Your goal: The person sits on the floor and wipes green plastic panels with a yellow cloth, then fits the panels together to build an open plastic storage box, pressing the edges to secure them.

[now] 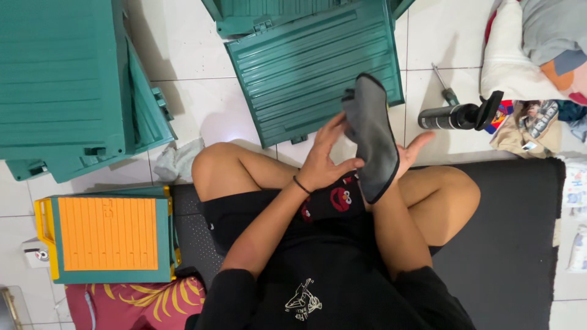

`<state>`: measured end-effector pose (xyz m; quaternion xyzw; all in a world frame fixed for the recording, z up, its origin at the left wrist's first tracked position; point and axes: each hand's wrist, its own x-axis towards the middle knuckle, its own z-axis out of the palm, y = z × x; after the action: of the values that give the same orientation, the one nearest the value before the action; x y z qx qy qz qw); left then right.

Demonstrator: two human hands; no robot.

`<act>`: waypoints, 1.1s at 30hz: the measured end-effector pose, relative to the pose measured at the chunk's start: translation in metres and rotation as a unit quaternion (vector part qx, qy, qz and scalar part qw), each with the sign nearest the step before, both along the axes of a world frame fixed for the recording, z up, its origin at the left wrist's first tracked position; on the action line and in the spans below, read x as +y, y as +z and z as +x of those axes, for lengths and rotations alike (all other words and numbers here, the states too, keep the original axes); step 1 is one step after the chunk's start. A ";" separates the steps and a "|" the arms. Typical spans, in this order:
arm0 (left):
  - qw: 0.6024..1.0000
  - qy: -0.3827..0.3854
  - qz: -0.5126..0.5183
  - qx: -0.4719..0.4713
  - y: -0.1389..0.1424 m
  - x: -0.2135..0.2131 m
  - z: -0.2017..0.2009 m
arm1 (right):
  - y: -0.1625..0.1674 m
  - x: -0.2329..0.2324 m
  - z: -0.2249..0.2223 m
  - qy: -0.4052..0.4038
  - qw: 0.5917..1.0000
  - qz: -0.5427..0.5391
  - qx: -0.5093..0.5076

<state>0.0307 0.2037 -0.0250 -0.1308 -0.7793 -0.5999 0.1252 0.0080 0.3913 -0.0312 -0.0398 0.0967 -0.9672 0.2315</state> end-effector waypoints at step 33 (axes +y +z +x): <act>0.713 -0.067 -0.559 -0.418 -0.120 -0.150 -0.062 | -0.129 -0.009 -0.105 -0.127 0.321 0.853 0.392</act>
<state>-0.0308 0.0535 -0.1449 0.0355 -0.9345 -0.0552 -0.3498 -0.0968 0.3819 -0.1598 -0.1822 0.9517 -0.2415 -0.0528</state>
